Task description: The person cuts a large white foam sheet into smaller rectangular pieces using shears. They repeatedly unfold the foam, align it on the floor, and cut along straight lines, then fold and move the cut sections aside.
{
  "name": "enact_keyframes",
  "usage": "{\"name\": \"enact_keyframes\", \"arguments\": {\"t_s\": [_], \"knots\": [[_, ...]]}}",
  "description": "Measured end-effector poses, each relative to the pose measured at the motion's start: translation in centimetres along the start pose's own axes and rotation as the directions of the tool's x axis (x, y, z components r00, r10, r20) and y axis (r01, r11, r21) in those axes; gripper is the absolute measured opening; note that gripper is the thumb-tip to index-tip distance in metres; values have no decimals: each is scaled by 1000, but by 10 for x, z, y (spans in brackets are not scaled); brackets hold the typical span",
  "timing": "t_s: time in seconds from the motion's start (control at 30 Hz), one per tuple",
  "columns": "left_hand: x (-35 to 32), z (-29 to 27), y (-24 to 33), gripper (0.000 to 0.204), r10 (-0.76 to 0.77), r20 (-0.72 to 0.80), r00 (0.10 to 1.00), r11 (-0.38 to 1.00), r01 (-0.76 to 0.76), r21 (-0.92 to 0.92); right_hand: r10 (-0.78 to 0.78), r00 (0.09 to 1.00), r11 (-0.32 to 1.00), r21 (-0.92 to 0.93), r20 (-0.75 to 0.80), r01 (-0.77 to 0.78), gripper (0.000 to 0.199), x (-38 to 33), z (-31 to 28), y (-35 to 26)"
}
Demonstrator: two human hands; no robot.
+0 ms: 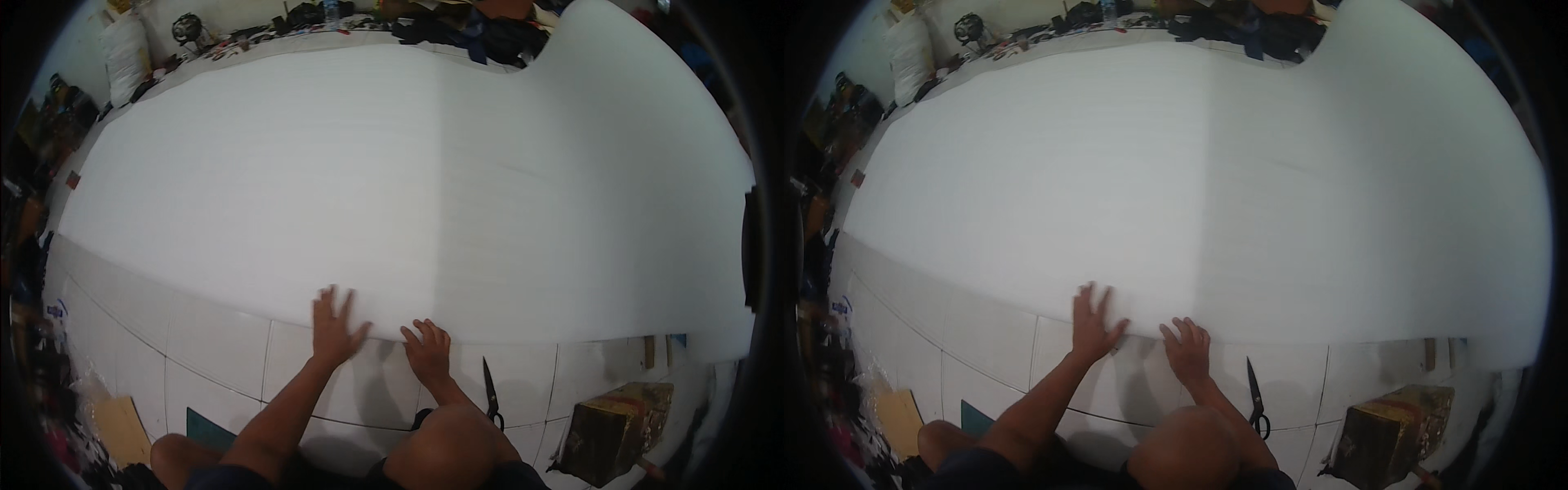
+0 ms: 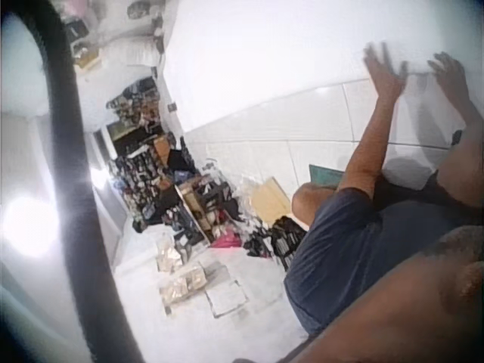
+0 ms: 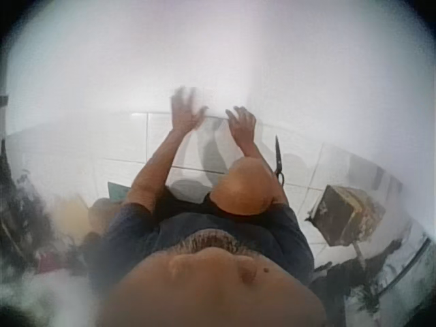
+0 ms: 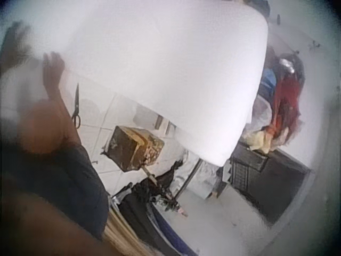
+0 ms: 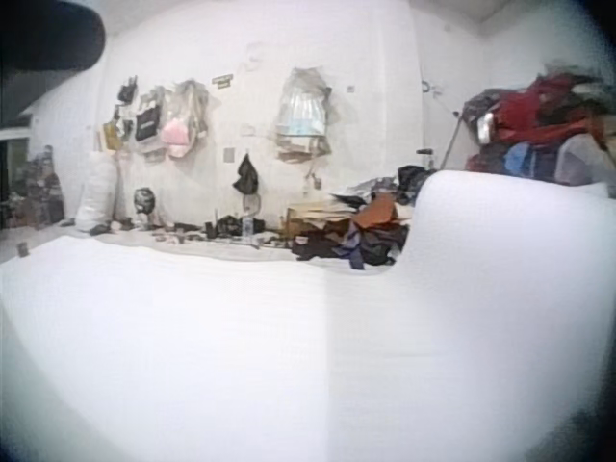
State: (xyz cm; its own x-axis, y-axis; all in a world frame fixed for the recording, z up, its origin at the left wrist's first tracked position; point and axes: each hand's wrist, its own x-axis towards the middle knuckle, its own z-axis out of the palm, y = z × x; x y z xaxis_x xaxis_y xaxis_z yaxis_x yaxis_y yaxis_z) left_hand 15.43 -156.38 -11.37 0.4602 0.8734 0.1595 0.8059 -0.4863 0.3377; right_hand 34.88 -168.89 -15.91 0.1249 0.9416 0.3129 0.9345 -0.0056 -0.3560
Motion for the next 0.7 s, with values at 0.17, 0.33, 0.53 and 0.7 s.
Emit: {"name": "enact_keyframes", "arguments": {"t_s": [0.17,0.33,0.53,0.7], "knots": [[9,34,9,77,386,344,856,917,-397,-42,-14,997,962,272,78,-8,46,-13,-23,19],[7,46,12,73,402,351,846,879,-464,112,521,853,838,173,29,-518,30,-110,-113,57],[5,44,10,71,423,323,847,855,-491,168,687,716,725,-46,123,-688,38,-214,-123,57],[7,22,31,69,401,375,836,871,-475,126,716,687,695,-32,121,-718,44,-239,-122,47]]}}
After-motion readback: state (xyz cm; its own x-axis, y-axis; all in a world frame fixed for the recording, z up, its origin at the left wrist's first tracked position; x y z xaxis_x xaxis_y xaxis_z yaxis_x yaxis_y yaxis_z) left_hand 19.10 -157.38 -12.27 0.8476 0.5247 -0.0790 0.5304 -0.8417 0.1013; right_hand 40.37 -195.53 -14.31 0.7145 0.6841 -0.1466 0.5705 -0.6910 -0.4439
